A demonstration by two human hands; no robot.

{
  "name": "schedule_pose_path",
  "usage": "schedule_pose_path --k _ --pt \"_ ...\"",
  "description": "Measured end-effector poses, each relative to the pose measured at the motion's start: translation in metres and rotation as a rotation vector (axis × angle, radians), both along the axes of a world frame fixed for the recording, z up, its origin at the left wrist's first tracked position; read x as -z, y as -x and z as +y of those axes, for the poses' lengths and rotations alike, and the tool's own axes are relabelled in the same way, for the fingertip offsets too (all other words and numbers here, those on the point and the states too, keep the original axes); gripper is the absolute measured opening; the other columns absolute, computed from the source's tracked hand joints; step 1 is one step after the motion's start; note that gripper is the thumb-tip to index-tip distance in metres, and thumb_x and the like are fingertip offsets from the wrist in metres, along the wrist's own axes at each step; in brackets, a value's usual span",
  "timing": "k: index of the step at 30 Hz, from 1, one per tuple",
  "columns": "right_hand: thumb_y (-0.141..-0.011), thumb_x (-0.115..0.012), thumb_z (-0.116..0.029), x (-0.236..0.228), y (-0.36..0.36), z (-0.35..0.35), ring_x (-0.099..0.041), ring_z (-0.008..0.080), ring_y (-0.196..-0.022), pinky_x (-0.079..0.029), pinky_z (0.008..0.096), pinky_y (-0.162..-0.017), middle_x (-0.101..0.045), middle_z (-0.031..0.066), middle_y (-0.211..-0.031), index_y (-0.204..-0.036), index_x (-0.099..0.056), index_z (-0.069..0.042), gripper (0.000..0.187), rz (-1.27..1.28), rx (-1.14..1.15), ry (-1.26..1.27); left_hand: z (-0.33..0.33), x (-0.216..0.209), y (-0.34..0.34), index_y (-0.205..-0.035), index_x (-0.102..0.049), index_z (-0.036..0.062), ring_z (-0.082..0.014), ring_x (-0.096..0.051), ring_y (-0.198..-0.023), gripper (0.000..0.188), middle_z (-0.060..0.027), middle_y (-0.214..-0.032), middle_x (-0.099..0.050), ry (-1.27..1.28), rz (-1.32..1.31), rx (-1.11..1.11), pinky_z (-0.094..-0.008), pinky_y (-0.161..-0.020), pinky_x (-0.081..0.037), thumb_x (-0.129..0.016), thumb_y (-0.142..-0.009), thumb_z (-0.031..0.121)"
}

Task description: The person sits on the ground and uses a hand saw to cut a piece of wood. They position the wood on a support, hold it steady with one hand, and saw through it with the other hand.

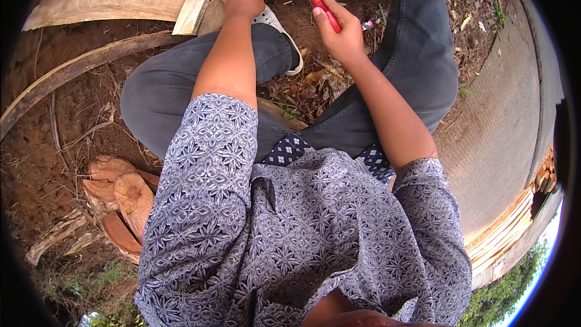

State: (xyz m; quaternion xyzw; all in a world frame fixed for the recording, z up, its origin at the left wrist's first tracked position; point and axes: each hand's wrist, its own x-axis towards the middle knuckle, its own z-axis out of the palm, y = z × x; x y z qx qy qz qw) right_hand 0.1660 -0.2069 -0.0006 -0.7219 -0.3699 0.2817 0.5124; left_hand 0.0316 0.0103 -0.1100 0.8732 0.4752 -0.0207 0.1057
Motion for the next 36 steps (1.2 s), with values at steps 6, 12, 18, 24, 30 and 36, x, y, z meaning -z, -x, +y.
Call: schedule_pose_path --k 6,12,18,24,30,36 --pt "-0.098 -0.068 -0.024 0.005 -0.011 -0.005 -0.067 0.0075 -0.094 -0.052 0.0262 -0.089 -0.077 0.0097 -0.111 -0.144 -0.062 -0.013 0.048 0.058 -0.034 0.002 0.003 0.001 0.000 -0.157 -0.035 0.0166 -0.0376 -0.040 -0.143 0.083 -0.0156 -0.151 -0.046 0.007 -0.011 0.002 -0.0616 -0.119 -0.022 -0.074 -0.083 0.021" --pt "-0.099 -0.068 -0.024 0.007 -0.012 -0.005 -0.065 0.0070 -0.094 -0.052 0.0265 -0.088 -0.077 0.0088 -0.110 -0.144 -0.061 -0.013 0.047 0.054 -0.043 0.000 0.004 0.003 0.000 -0.157 -0.035 0.0170 -0.0373 -0.040 -0.142 0.084 -0.0153 -0.151 -0.046 0.011 -0.003 0.004 -0.0621 -0.119 -0.022 -0.075 -0.083 0.021" --pt "-0.099 -0.067 -0.022 0.008 -0.004 -0.002 -0.066 0.0089 -0.097 -0.051 0.0269 -0.091 -0.076 0.0087 -0.114 -0.144 -0.061 -0.012 0.046 0.080 -0.008 -0.006 0.005 0.007 0.000 -0.157 -0.033 0.0166 -0.0380 -0.040 -0.142 0.085 -0.0161 -0.151 -0.045 -0.007 0.008 0.013 -0.0627 -0.118 -0.022 -0.074 -0.083 0.021" --pt "-0.099 -0.066 -0.020 0.010 -0.007 -0.009 -0.067 0.0106 -0.099 -0.051 0.0273 -0.092 -0.075 0.0111 -0.119 -0.146 -0.059 -0.012 0.048 0.017 -0.017 0.007 0.012 0.007 -0.003 -0.158 -0.031 0.0153 -0.0401 -0.040 -0.141 0.087 -0.0175 -0.151 -0.044 -0.002 0.040 0.024 -0.0626 -0.116 -0.024 -0.074 -0.083 0.022" --pt "-0.100 -0.064 -0.018 -0.024 0.002 -0.052 -0.066 0.0085 -0.087 -0.053 0.0274 -0.083 -0.076 0.0119 -0.110 -0.149 -0.056 -0.014 0.050 0.011 -0.027 0.134 0.001 -0.038 -0.011 -0.154 -0.036 0.0076 -0.0385 -0.043 -0.135 0.078 -0.0195 -0.141 -0.047 0.110 0.052 -0.025 -0.0578 -0.117 -0.027 -0.068 -0.085 0.019" --pt "-0.099 -0.066 -0.021 -0.012 -0.010 -0.008 -0.063 0.0073 -0.082 -0.052 0.0262 -0.080 -0.076 0.0084 -0.103 -0.147 -0.058 -0.014 0.050 0.048 -0.025 0.071 -0.006 -0.035 -0.011 -0.154 -0.036 0.0059 -0.0384 -0.044 -0.132 0.081 -0.0195 -0.137 -0.047 0.071 0.021 -0.041 -0.0576 -0.116 -0.029 -0.069 -0.080 0.010"
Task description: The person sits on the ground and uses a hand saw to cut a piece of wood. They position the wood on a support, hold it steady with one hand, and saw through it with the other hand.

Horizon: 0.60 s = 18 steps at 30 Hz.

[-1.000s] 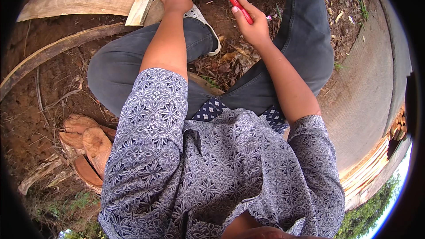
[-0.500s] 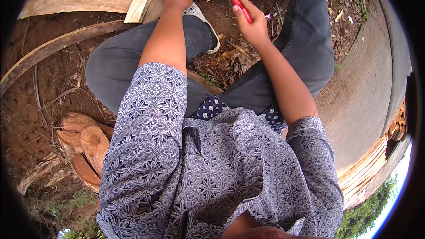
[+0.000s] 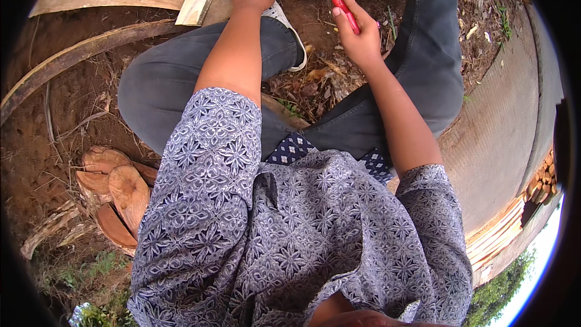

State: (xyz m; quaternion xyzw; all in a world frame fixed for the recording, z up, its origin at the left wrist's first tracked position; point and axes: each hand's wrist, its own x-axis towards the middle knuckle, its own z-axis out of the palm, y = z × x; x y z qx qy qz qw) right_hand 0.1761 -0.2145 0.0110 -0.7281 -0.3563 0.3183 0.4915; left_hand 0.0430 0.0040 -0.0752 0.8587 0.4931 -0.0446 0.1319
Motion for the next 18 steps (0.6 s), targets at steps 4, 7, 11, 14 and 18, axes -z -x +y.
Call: schedule_pose_path --k 4,7,11,14,18 --pt "-0.099 -0.068 -0.024 0.017 -0.007 0.024 -0.066 0.0086 -0.097 -0.051 0.0270 -0.091 -0.076 0.0079 -0.112 -0.147 -0.057 -0.013 0.051 -0.042 -0.061 -0.017 0.002 0.002 0.003 -0.153 -0.036 0.0059 -0.0382 -0.045 -0.130 0.082 -0.0192 -0.135 -0.048 -0.011 -0.003 0.001 -0.0575 -0.115 -0.030 -0.070 -0.079 0.010" --pt "-0.099 -0.067 -0.024 0.020 -0.003 0.014 -0.066 0.0110 -0.102 -0.051 0.0284 -0.094 -0.074 0.0103 -0.119 -0.148 -0.057 -0.013 0.051 -0.026 -0.026 -0.030 0.001 -0.009 -0.002 -0.153 -0.037 0.0063 -0.0384 -0.045 -0.129 0.081 -0.0192 -0.135 -0.048 0.032 0.019 0.008 -0.0572 -0.114 -0.031 -0.070 -0.079 0.010" --pt "-0.100 -0.065 -0.021 0.005 0.003 -0.017 -0.067 0.0134 -0.107 -0.050 0.0291 -0.096 -0.072 0.0122 -0.127 -0.151 -0.054 -0.014 0.052 -0.003 -0.050 0.046 0.006 -0.001 0.005 -0.151 -0.038 0.0067 -0.0384 -0.046 -0.129 0.079 -0.0189 -0.135 -0.048 -0.006 0.007 0.007 -0.0568 -0.113 -0.032 -0.070 -0.079 0.011" --pt "-0.101 -0.064 -0.019 0.001 0.006 -0.027 -0.067 0.0142 -0.108 -0.050 0.0293 -0.097 -0.070 0.0127 -0.129 -0.152 -0.052 -0.014 0.053 -0.116 -0.071 -0.037 0.007 -0.002 0.006 -0.151 -0.038 0.0068 -0.0382 -0.046 -0.129 0.079 -0.0185 -0.135 -0.048 0.006 0.030 0.005 -0.0566 -0.113 -0.032 -0.071 -0.079 0.012" --pt "-0.100 -0.067 -0.023 0.004 0.003 0.005 -0.065 0.0113 -0.099 -0.051 0.0285 -0.093 -0.074 0.0112 -0.120 -0.149 -0.055 -0.013 0.052 0.021 -0.029 0.043 0.004 -0.011 0.005 -0.152 -0.037 0.0068 -0.0373 -0.045 -0.130 0.080 -0.0178 -0.135 -0.048 0.000 0.032 0.026 -0.0565 -0.113 -0.032 -0.071 -0.080 0.013"
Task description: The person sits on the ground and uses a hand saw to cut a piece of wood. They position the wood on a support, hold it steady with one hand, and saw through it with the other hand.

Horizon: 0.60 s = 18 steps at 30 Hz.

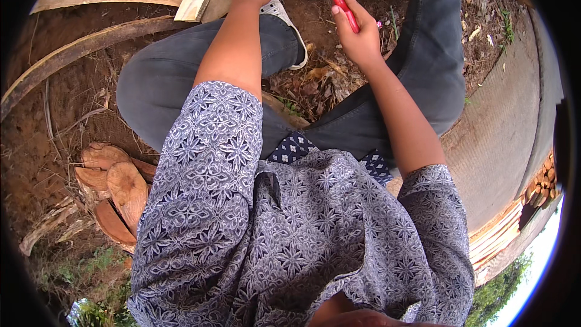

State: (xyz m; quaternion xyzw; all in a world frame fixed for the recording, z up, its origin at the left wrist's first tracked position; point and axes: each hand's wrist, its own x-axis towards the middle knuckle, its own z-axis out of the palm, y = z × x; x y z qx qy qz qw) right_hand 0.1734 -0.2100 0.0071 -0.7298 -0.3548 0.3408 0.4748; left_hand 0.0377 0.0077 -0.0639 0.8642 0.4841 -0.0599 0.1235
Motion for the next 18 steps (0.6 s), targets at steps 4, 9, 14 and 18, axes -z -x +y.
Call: schedule_pose_path --k 4,9,14,18 --pt "-0.102 -0.065 -0.013 0.034 -0.013 0.041 -0.063 0.0186 -0.116 -0.049 0.0274 -0.100 -0.064 0.0140 -0.137 -0.147 -0.054 -0.003 0.048 0.137 0.023 -0.271 0.004 0.009 -0.007 -0.152 -0.037 0.0066 -0.0371 -0.045 -0.131 0.079 -0.0180 -0.136 -0.048 0.013 -0.002 0.009 -0.0566 -0.113 -0.032 -0.071 -0.081 0.014" --pt "-0.101 -0.065 -0.024 0.006 -0.001 0.002 -0.066 0.0113 -0.103 -0.050 0.0285 -0.094 -0.072 0.0119 -0.125 -0.150 -0.055 -0.013 0.052 -0.024 0.005 -0.042 0.002 0.010 -0.001 -0.152 -0.038 0.0061 -0.0381 -0.045 -0.130 0.075 -0.0188 -0.136 -0.048 -0.002 -0.024 0.002 -0.0570 -0.112 -0.032 -0.068 -0.083 0.014" --pt "-0.102 -0.062 -0.019 -0.020 0.004 -0.038 -0.067 0.0127 -0.106 -0.051 0.0297 -0.094 -0.070 0.0129 -0.131 -0.152 -0.052 -0.013 0.051 -0.077 -0.044 -0.011 0.003 0.015 0.001 -0.151 -0.039 0.0054 -0.0387 -0.045 -0.130 0.072 -0.0197 -0.135 -0.049 -0.013 -0.046 -0.004 -0.0573 -0.113 -0.031 -0.065 -0.085 0.012" --pt "-0.101 -0.064 -0.021 -0.011 0.002 -0.006 -0.068 0.0130 -0.100 -0.052 0.0294 -0.092 -0.073 0.0140 -0.124 -0.150 -0.055 -0.013 0.050 -0.058 -0.002 -0.011 0.005 0.023 -0.002 -0.151 -0.040 0.0050 -0.0389 -0.045 -0.130 0.072 -0.0201 -0.135 -0.048 -0.043 -0.071 -0.001 -0.0577 -0.112 -0.032 -0.066 -0.084 0.013"
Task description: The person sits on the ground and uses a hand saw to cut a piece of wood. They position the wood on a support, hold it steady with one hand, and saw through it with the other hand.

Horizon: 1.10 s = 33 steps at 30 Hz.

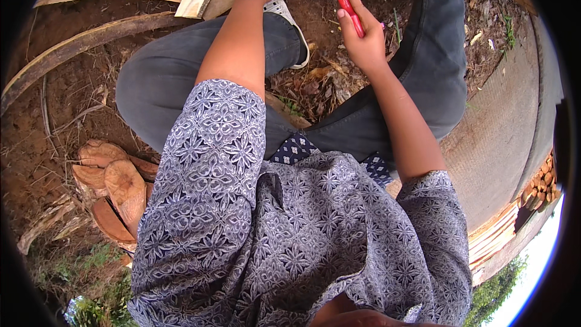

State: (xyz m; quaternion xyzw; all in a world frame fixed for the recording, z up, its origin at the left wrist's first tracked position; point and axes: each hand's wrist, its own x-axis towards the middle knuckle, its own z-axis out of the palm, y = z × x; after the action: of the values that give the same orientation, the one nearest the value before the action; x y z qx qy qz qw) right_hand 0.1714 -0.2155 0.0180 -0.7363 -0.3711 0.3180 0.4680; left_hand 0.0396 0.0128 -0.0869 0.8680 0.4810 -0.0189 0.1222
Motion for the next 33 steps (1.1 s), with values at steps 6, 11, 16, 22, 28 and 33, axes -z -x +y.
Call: schedule_pose_path --k 6,11,16,22,28,33 --pt "-0.099 -0.066 -0.022 0.012 0.003 0.011 -0.069 0.0154 -0.096 -0.052 0.0300 -0.091 -0.074 0.0146 -0.119 -0.148 -0.057 -0.014 0.050 -0.034 0.036 -0.012 0.007 -0.008 -0.002 -0.151 -0.038 0.0057 -0.0385 -0.045 -0.130 0.076 -0.0196 -0.136 -0.047 0.030 0.044 0.008 -0.0575 -0.110 -0.033 -0.070 -0.084 0.017" --pt "-0.100 -0.065 -0.018 -0.015 0.013 -0.037 -0.070 0.0147 -0.098 -0.052 0.0291 -0.091 -0.074 0.0144 -0.121 -0.151 -0.053 -0.011 0.053 -0.036 -0.008 0.015 0.008 -0.004 0.001 -0.153 -0.036 0.0063 -0.0383 -0.044 -0.131 0.077 -0.0192 -0.137 -0.046 0.052 0.051 -0.009 -0.0574 -0.112 -0.032 -0.069 -0.084 0.016" --pt "-0.100 -0.065 -0.018 -0.012 0.009 -0.035 -0.067 0.0107 -0.089 -0.053 0.0281 -0.085 -0.075 0.0117 -0.114 -0.151 -0.053 -0.011 0.053 0.007 -0.042 0.068 0.006 -0.005 0.003 -0.154 -0.035 0.0060 -0.0387 -0.043 -0.132 0.077 -0.0197 -0.137 -0.046 0.045 0.068 -0.019 -0.0580 -0.115 -0.030 -0.066 -0.084 0.013" --pt "-0.104 -0.064 -0.022 0.028 -0.016 0.043 -0.053 0.0026 -0.079 -0.046 0.0213 -0.071 -0.065 -0.0044 -0.097 -0.153 -0.052 -0.012 0.051 -0.008 -0.050 -0.073 0.001 0.000 -0.005 -0.155 -0.035 0.0054 -0.0393 -0.044 -0.131 0.077 -0.0202 -0.137 -0.047 0.035 0.038 -0.017 -0.0596 -0.114 -0.030 -0.065 -0.084 0.014" --pt "-0.101 -0.065 -0.018 -0.002 -0.006 -0.016 -0.059 0.0068 -0.080 -0.051 0.0258 -0.076 -0.071 0.0047 -0.102 -0.152 -0.053 -0.013 0.052 0.013 -0.026 0.010 0.000 -0.015 -0.003 -0.153 -0.037 0.0054 -0.0397 -0.045 -0.130 0.074 -0.0212 -0.136 -0.047 0.063 0.062 0.010 -0.0593 -0.111 -0.032 -0.065 -0.085 0.014" --pt "-0.101 -0.063 -0.015 -0.014 0.000 -0.036 -0.062 0.0075 -0.088 -0.052 0.0268 -0.082 -0.073 0.0075 -0.113 -0.152 -0.051 -0.010 0.053 -0.026 -0.053 0.032 0.004 0.001 0.004 -0.153 -0.036 0.0052 -0.0393 -0.045 -0.131 0.075 -0.0215 -0.137 -0.047 0.022 0.038 -0.011 -0.0582 -0.112 -0.032 -0.065 -0.084 0.015"
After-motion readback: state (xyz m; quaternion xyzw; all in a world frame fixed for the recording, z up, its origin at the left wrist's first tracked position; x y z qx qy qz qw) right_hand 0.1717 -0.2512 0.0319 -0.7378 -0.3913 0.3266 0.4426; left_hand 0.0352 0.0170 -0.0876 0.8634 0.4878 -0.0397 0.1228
